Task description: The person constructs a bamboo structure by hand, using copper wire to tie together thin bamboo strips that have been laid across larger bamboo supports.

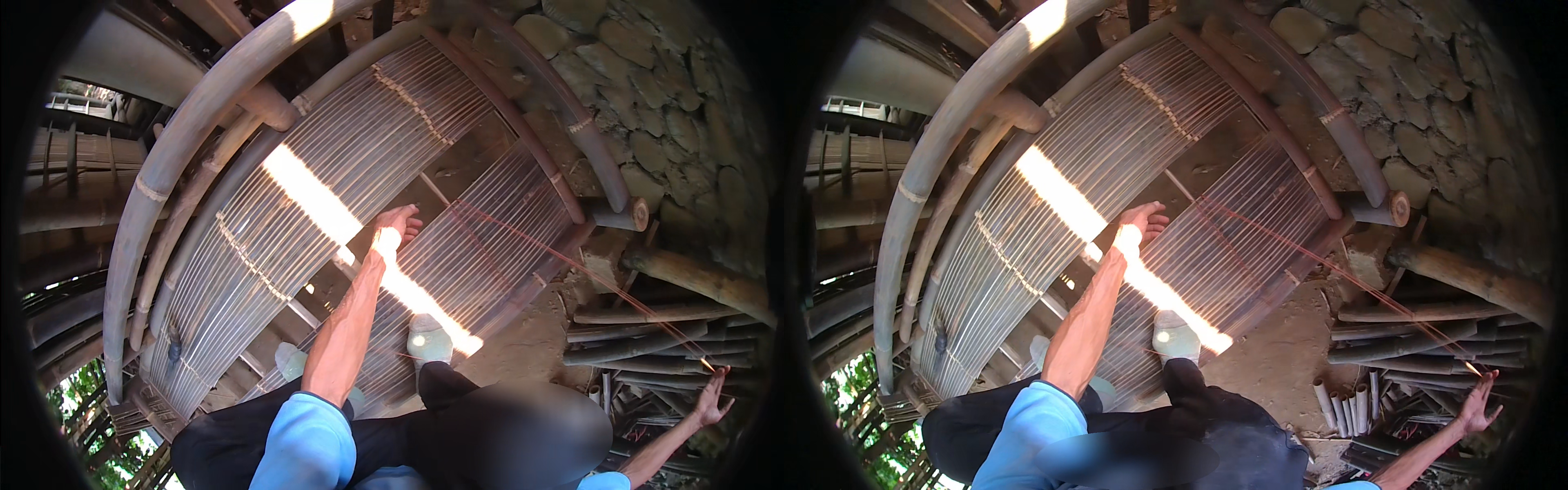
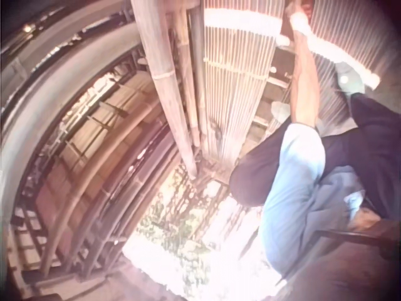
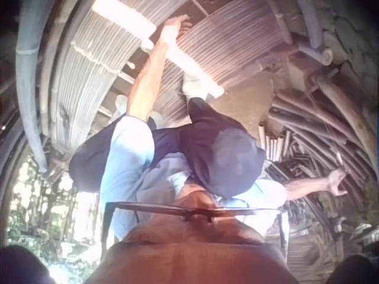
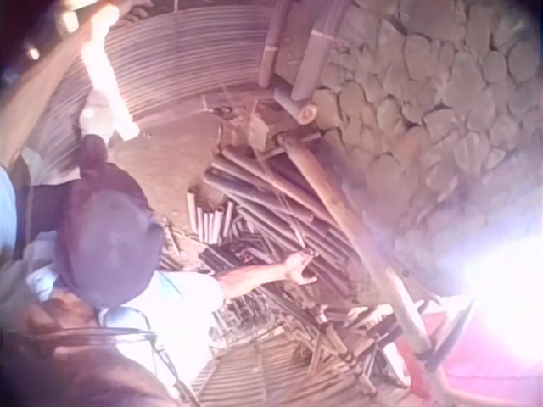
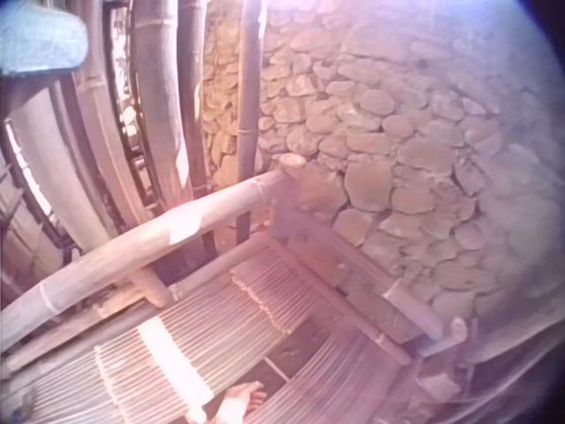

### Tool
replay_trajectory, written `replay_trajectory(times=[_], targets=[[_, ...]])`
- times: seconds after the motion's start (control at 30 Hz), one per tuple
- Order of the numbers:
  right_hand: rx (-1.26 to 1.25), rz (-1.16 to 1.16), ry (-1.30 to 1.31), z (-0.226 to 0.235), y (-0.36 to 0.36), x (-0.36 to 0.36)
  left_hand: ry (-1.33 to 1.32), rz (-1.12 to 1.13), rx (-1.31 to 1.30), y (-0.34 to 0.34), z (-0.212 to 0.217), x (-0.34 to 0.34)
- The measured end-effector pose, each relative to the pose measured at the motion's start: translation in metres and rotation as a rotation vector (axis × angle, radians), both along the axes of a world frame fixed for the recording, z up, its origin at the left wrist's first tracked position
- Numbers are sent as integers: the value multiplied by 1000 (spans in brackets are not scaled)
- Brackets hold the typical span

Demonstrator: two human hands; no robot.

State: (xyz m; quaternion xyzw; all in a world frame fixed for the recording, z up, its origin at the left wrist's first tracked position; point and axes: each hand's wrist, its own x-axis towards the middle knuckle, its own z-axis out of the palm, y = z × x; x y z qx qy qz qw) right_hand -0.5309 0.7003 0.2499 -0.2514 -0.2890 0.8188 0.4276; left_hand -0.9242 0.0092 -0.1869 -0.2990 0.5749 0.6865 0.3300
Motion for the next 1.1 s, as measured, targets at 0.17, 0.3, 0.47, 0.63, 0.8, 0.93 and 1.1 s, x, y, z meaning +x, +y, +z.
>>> replay_trajectory(times=[0.17, 0.3, 0.47, 0.63, 0.8, 0.93, 1.1], targets=[[1439, -944, -2064, -17, 106, 103, 32, -48, 36, 32, -13, -3], [1424, 859, -2350, -173, 49, 59, 88, -35, -8, 33, -10, 2], [1505, 567, -1542, -276, -265, -227, 175, -3, -16, 19, -2, 8], [1780, 547, -928, -337, -429, -335, 151, 26, -64, 24, -1, 12], [1095, 874, -1032, -338, -414, -333, 135, 108, -16, 24, 0, 19], [879, 777, -1011, -278, -362, -305, 133, 151, 12, 7, -3, 23], [633, 496, -971, -186, -228, -227, 156, 54, -41, 18, -2, 13]])
